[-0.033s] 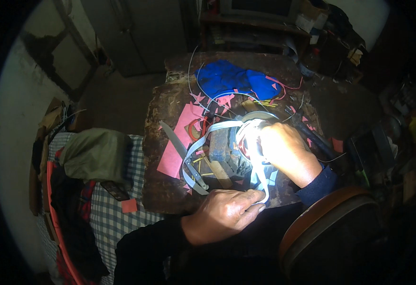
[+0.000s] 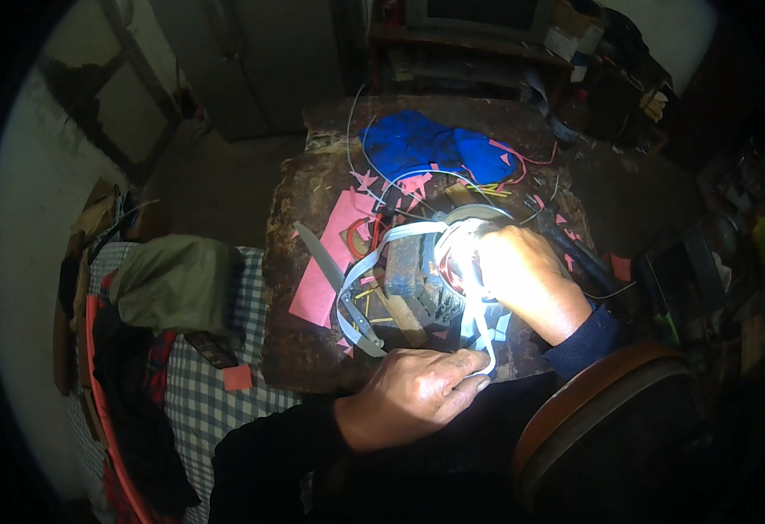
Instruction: The person winds a white insulating tape around a motor stator core, repeatedly pulling the tape from a roll and wrapping it around the stator's slots. The person uses a small stick to press the tape into place while holding the stator with the other hand.
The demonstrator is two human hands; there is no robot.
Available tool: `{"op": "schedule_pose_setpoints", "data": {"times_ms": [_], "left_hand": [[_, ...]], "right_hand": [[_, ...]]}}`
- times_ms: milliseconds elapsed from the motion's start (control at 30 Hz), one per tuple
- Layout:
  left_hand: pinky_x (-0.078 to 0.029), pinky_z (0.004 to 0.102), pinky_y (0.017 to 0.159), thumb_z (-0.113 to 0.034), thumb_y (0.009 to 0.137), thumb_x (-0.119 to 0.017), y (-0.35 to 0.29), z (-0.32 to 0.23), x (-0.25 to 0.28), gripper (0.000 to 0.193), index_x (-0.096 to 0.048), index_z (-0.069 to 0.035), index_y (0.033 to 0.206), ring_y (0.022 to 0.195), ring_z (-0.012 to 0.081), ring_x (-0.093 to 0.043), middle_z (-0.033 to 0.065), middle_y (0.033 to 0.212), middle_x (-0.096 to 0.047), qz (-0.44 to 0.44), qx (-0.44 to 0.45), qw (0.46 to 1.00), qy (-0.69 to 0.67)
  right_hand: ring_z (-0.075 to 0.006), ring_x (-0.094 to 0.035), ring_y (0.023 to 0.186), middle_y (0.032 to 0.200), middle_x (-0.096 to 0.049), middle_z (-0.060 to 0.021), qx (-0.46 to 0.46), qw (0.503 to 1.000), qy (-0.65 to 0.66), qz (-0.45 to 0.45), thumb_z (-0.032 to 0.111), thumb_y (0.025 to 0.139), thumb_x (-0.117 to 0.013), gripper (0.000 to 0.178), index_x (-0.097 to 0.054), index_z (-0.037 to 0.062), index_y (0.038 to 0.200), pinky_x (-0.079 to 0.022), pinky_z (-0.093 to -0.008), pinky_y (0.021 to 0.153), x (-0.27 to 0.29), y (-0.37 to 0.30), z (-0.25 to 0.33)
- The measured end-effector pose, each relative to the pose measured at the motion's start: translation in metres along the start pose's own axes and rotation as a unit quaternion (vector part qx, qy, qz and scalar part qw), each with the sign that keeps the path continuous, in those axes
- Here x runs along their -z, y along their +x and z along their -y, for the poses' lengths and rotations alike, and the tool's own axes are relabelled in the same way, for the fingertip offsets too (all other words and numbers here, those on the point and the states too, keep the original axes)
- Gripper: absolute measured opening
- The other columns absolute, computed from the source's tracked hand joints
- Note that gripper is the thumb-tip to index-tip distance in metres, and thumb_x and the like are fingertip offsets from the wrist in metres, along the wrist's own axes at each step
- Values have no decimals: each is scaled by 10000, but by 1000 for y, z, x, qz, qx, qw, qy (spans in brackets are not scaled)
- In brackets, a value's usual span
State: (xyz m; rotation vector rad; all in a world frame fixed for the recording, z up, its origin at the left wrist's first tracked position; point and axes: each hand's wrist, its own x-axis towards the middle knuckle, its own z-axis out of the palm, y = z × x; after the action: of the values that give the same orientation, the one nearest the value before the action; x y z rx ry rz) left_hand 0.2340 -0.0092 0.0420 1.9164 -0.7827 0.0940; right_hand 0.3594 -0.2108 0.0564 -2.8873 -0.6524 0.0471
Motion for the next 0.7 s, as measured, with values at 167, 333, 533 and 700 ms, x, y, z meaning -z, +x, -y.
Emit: {"op": "schedule_pose_setpoints", "data": {"times_ms": [167,333,533,700], "left_hand": [[-605,423,657,-90,943,-793,-1,-3,-1,250,-692,-33,1165,747,340,-749,155,867,-737,23,9,1000,-6],[-604,427,657,-98,943,-791,1,2,-7,268,-688,-30,1180,743,342,-745,157,847,-729,23,-1,999,33],[-603,433,658,-96,950,-778,-1,-2,-5,262,-685,-24,1184,757,359,-747,170,855,-731,13,-1,1000,-22],[-596,472,685,-99,970,-757,9,4,-9,247,-681,-15,1189,778,405,-738,200,857,-722,19,38,999,2]], "right_hand": [[-360,-800,837,887,-795,-202,3,1000,28,2,237,869,-773,199,-833,55,925,-634,-465,802,0,-1,-3],[-372,-798,838,885,-794,-205,15,999,41,-1,241,895,-719,229,-829,43,928,-631,-470,796,-6,0,-7],[-371,-803,860,903,-799,-206,-5,1000,20,-4,221,904,-690,233,-826,33,923,-634,-467,812,-21,4,-5],[-360,-807,841,899,-803,-198,16,999,-34,-22,202,898,-684,211,-837,57,913,-637,-447,804,-24,16,5]]}}
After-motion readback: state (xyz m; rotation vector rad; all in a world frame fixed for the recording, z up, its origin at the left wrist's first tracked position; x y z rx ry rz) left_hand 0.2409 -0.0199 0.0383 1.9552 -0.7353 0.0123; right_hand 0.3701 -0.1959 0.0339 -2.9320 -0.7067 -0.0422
